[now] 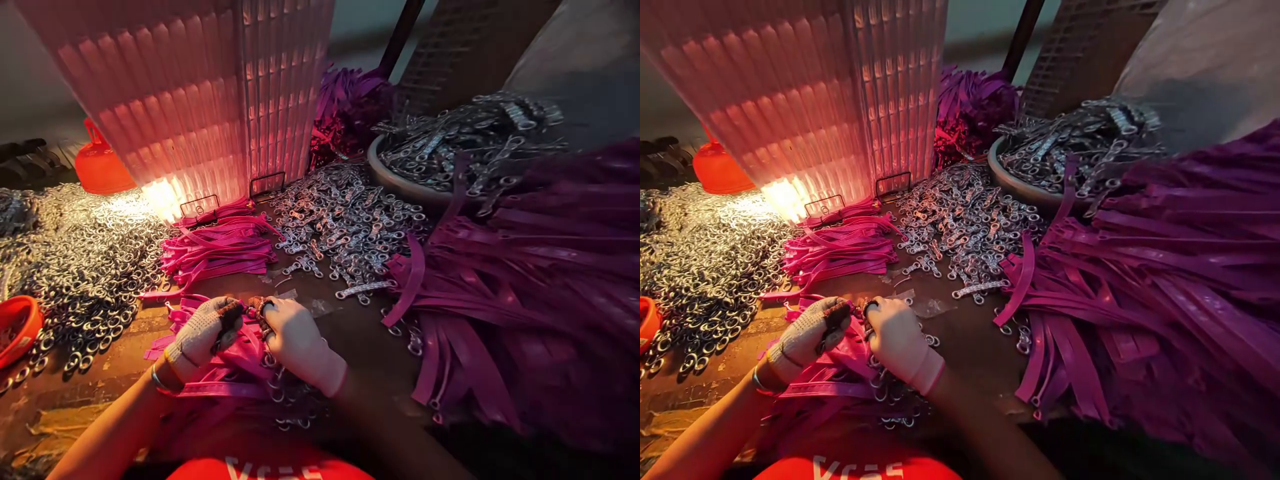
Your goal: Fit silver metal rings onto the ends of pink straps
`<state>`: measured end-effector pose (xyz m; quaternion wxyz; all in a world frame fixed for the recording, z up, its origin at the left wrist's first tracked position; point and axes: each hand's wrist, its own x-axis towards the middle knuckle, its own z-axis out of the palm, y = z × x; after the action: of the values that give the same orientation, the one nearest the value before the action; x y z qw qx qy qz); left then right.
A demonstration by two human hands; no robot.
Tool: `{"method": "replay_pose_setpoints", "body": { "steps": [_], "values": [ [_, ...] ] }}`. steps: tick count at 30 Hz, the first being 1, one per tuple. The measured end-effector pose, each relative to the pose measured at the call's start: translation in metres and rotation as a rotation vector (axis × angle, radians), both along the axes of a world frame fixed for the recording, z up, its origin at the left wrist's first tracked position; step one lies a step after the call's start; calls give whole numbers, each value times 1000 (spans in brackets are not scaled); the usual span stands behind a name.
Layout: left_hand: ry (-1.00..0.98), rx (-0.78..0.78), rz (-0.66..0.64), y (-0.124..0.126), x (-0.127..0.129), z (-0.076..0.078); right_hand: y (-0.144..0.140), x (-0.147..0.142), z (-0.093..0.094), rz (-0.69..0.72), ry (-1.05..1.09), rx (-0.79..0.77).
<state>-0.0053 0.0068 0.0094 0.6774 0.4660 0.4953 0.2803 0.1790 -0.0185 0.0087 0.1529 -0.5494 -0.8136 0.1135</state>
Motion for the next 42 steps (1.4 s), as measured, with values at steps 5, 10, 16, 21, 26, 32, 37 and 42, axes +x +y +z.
{"method": "replay_pose_setpoints", "body": {
  "steps": [5,10,16,21,26,32,37,42],
  "values": [
    [164,179,-54,-15,7,-1,-13,-7,15,66,-241,25],
    [485,667,-233,-20,10,-8,-20,-4,9,27,-272,36],
    [317,458,-165,-31,6,-18,-24,-4,12,-43,-145,-88],
    [328,385,-122,-39,3,-16,-23,-1,22,7,-208,-256],
    [398,513,-137,-43,5,-14,-28,-3,16,129,-311,-186],
    [406,526,-260,-33,-4,2,-31,-3,20,229,-304,-164],
    [381,465,-56,-23,-37,24,-13,27,20,264,-194,-194],
    [-51,-179,232,-16,-26,21,63,73,-6,-306,-195,-221]
  ]
}}
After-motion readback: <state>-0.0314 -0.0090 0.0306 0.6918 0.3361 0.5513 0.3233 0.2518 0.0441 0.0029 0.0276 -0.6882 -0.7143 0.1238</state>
